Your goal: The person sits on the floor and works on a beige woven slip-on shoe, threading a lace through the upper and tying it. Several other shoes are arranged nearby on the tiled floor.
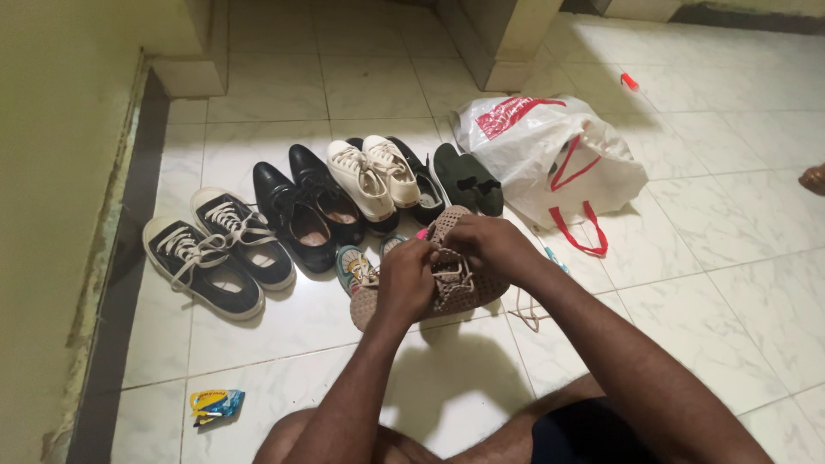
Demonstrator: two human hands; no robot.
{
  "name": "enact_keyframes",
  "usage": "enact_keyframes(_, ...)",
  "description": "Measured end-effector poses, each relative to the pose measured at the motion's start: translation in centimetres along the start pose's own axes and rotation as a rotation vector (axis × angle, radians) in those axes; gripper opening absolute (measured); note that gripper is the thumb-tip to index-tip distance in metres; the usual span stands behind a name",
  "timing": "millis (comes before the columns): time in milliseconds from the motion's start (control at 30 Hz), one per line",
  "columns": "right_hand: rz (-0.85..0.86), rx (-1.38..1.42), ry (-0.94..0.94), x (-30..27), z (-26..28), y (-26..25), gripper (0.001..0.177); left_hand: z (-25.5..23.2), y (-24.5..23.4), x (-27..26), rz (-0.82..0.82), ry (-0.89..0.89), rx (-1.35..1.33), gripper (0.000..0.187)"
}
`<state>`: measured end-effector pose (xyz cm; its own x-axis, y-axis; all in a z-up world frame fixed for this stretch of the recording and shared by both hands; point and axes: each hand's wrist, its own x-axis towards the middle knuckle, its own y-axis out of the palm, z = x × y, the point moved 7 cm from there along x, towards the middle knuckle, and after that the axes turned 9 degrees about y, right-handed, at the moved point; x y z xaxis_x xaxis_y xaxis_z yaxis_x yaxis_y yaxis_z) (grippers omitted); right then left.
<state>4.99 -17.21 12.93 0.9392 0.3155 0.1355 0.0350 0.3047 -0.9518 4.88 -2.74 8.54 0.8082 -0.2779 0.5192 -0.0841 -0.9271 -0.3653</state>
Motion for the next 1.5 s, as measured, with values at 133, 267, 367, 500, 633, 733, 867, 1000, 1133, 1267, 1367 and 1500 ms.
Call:
enact_keyframes(133,-0.026,0.114,-0.001,-0.2,0.2,-0.9,0.026,0.5,-0.2,-0.1,-0.004,-0.165,-0.131,0.014)
enact_keyframes(267,-0.033,0.161,-0.057,-0.3,0.5,-1.3,0.029,0.4,-0.5,0.1,-0.010,-0.206,-0.210,0.015)
enact_keyframes(367,-0.028,0.159,-0.082,-0.3,0.1,-1.2,0.031,0.9,-0.1,-0.1,0.026,-0.301,-0.252,0.017)
enact_keyframes(500,0.004,0.232,-0.104,0.3,-1.0,-0.2,0.027,2.0,0.7,-0.4,0.050,-0.417,-0.354,0.018)
enact_keyframes(633,0.061,0.445,0.132,0.4,-3.1,1.6,0.041,2.9,1.5,-0.7,0.038,-0.438,-0.358,0.020)
enact_keyframes(733,0.056,0.447,0.147,0.6,-2.1,1.1,0.034,2.8,1.0,-0.4,-0.005,-0.404,-0.370,0.020)
enact_keyframes(867,0.007,0.284,-0.044,0.3,1.4,-0.7,0.025,1.9,0.2,0.2,-0.026,-0.460,-0.452,0.023)
enact_keyframes(1000,-0.008,0.169,-0.129,0.2,2.7,-0.9,0.023,1.2,0.6,-0.9,-0.013,-0.648,-0.635,0.027)
enact_keyframes(1133,0.012,0.215,-0.178,0.3,2.7,-1.1,0.025,1.0,0.2,-1.0,-0.027,-0.649,-0.619,0.026)
enact_keyframes(1267,-0.006,0.033,-0.260,0.3,2.9,-0.9,0.041,1.8,0.9,-1.2,-0.016,-0.652,-0.614,0.024)
enact_keyframes(1367,-0.042,-0.015,-0.326,0.3,2.9,-0.5,0.035,3.0,1.1,-0.5,0.031,-0.561,-0.395,0.019)
enact_keyframes(1500,-0.138,-0.036,-0.369,0.0,2.8,-0.4,0.033,3.9,1.4,-0.5,0.053,-0.540,-0.337,0.017)
